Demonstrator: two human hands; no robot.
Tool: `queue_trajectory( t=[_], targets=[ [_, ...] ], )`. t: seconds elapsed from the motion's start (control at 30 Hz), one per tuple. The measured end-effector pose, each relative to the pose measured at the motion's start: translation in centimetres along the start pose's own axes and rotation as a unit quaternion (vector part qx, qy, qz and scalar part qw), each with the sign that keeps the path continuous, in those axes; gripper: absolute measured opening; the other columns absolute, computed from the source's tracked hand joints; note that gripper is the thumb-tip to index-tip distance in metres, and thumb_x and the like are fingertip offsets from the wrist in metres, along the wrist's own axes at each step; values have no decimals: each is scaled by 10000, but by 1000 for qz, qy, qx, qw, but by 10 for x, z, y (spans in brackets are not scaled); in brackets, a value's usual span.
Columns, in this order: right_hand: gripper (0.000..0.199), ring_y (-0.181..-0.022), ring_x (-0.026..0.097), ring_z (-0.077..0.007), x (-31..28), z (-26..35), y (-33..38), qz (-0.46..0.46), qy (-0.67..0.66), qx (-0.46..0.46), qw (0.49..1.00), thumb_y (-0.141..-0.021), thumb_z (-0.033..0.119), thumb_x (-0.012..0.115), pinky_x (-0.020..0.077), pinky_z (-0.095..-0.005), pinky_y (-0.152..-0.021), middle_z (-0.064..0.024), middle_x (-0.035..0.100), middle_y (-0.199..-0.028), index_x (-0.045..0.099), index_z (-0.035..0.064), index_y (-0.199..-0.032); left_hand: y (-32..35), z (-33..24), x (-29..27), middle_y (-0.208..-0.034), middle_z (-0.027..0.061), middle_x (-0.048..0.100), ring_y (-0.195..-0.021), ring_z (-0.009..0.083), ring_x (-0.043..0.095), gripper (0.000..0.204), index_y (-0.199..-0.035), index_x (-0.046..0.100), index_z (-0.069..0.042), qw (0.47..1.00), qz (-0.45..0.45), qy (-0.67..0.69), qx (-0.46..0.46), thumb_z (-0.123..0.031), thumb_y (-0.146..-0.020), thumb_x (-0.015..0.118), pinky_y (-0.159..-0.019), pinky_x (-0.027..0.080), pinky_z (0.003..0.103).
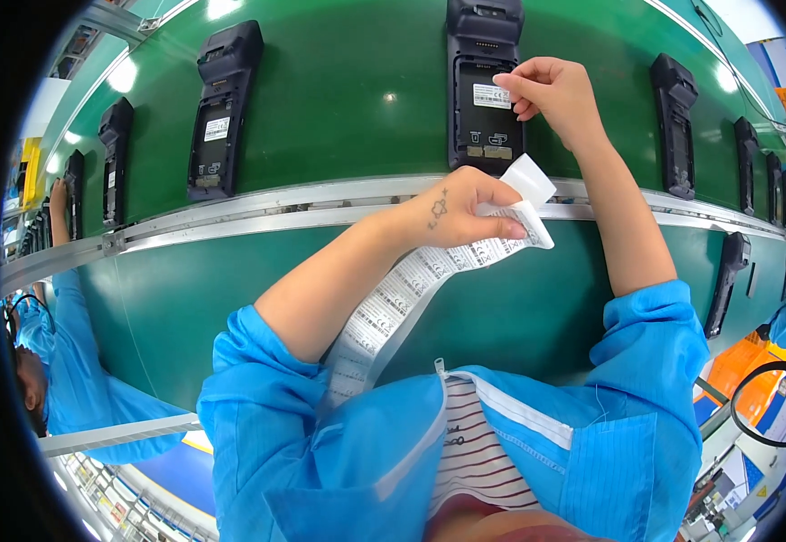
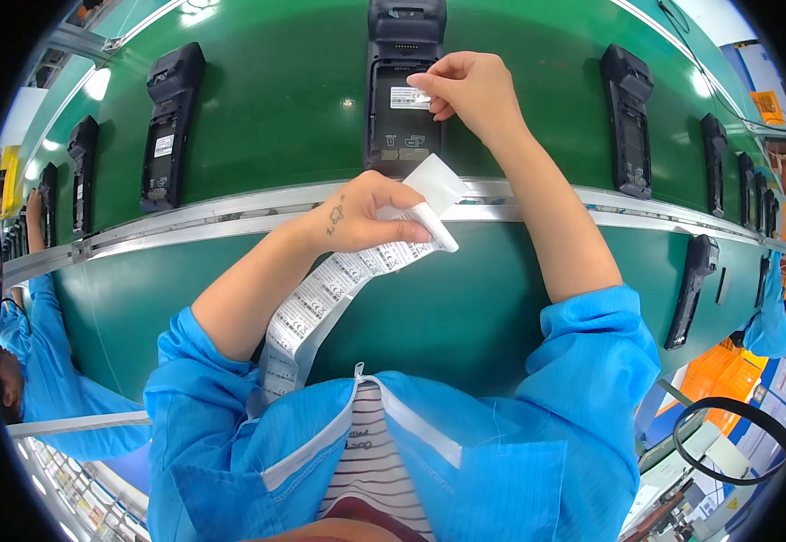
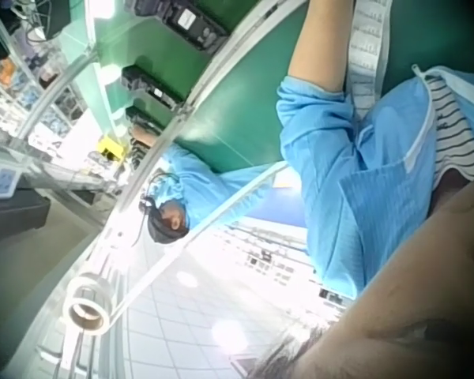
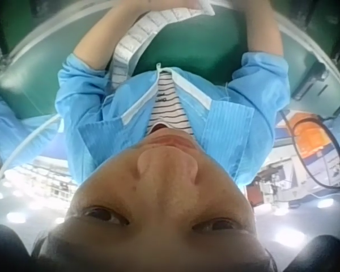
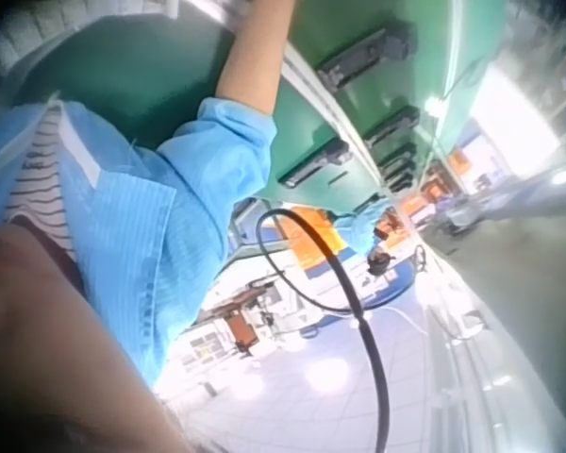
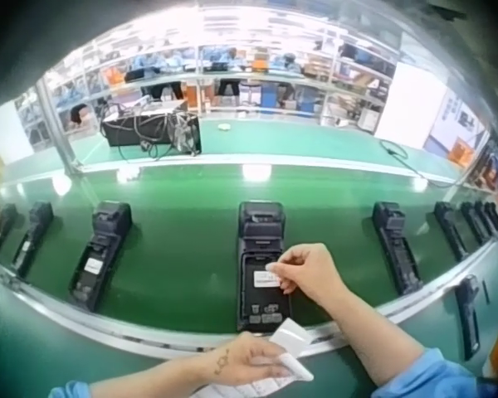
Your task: The person peels identification labels from a label strip and applies them by hand to the back of handheld electronic devices on a production line.
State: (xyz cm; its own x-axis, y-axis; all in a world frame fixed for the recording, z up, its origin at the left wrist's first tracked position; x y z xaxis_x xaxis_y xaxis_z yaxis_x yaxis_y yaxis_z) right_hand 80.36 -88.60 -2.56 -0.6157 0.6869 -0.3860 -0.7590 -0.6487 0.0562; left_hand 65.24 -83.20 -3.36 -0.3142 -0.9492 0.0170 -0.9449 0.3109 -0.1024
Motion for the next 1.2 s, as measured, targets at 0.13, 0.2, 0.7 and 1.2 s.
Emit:
queue_trajectory(
  t=[0.13, 0.2, 0.7, 1.2],
  targets=[
    [177, -470, 488, -59, 4, 1, -2, 2, 22, -2, 1000, -680, 156, 655, 425, -179, -435, -21, 533, -549, 583, -5, -679, -4, 2, 2, -741, 94, 597, -693, 132, 528, 189, -818, 599, 8, 1000, 5, 25, -13, -137, -701, 629, -660, 393, 244],
    [180, -467, 492, -62, 3, 2, -2, -13, 39, -8, 999, -679, 152, 656, 426, -179, -430, -25, 538, -555, 585, -13, -683, -6, 3, 4, -736, 93, 592, -691, 132, 523, 191, -817, 598, 10, 999, 14, 27, -20, -140, -703, 627, -656, 391, 244],
    [166, -445, 540, -108, 2, 8, -3, 11, 111, -14, 994, -664, 123, 633, 457, -211, -428, -81, 558, -530, 567, -26, -633, -21, 9, 17, -805, 81, 598, -732, 129, 526, 187, -860, 608, -18, 999, 19, 26, -24, -137, -715, 613, -687, 395, 244],
    [204, -499, 468, -100, -45, 2, 41, -43, 181, -73, 980, -722, 212, 615, 372, -222, -477, -18, 515, -570, 554, 22, -682, -38, 12, 24, -697, 89, 571, -554, 106, 555, 192, -867, 485, -1, 965, -54, 227, -124, -187, -822, 471, -483, 445, 202]
  ],
)
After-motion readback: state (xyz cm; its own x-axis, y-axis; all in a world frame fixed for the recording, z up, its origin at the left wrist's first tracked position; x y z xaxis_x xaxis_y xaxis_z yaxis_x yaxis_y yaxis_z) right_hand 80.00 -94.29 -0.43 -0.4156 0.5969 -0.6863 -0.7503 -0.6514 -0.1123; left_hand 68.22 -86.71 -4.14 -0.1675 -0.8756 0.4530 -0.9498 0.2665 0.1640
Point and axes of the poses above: each hand's wrist, its own y-axis away from the middle knuckle, its own x-axis out of the palm, z = x × y, the point moved 4 cm from there along -y, towards the middle knuckle
